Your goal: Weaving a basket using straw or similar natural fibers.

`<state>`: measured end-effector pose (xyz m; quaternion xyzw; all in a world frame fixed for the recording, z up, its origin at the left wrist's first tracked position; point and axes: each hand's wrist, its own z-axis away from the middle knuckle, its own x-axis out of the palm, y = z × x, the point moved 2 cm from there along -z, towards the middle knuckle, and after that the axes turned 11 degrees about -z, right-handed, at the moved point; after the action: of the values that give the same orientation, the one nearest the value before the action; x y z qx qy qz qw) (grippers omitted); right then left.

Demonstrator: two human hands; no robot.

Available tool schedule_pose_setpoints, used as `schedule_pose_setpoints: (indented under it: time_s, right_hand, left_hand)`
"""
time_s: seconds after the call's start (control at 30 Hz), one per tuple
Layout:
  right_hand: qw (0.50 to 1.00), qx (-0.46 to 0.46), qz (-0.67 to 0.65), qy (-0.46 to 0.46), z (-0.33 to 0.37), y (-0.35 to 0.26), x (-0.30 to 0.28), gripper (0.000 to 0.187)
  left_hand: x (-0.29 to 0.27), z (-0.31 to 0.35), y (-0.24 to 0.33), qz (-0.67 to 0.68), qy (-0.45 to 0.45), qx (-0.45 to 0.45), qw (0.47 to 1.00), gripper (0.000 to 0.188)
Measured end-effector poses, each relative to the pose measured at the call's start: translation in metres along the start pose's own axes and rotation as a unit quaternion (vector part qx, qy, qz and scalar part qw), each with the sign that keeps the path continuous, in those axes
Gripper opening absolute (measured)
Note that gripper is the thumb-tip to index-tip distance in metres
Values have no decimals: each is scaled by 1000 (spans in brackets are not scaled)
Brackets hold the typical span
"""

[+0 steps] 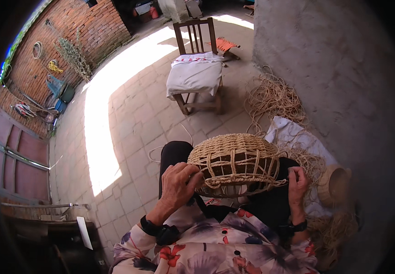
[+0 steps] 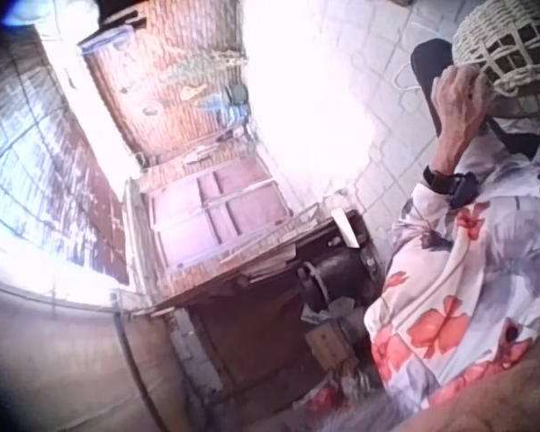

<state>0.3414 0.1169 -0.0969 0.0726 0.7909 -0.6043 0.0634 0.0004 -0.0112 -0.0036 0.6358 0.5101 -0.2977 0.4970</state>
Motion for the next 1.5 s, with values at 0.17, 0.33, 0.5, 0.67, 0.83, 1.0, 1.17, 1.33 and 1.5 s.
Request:
schedule_pose_setpoints:
  time_s: [0.17,0.33,0.5,0.67,0.83,1.0,1.17,1.33,1.5]
  right_hand:
    - [998,-1,-46,-35,-11,-6,19,12]
    - [994,15,-85,-71,-12,-17,42,14]
    - [991,-13,-43,-123,-18,-26,57,37]
    - [991,-44,44,-123,-10,-34,61,39]
    - [991,-4,122,-62,6,-55,36,41]
    - [981,15,194,-29,22,-61,11,48]
    - [971,8,240,8,47,-50,-10,52]
    - [975,5,218,27,54,-27,-25,51]
    - [989,116,51,78,41,-1,-49,40]
  left_hand:
    - [-22,4,14,-4,3,-32,999,12]
    - [-39,19,19,38,2,-118,992,20]
    - [-37,26,-2,129,-36,-166,977,25]
    - [-21,29,-41,226,-80,-171,956,25]
    - [-1,45,-105,439,-9,-284,852,15]
    - [71,160,-208,250,-120,-444,852,22]
    - [87,348,-170,422,-352,-425,720,63]
    - [72,430,-145,411,-337,-444,721,79]
    - [54,448,-119,370,-352,-299,806,84]
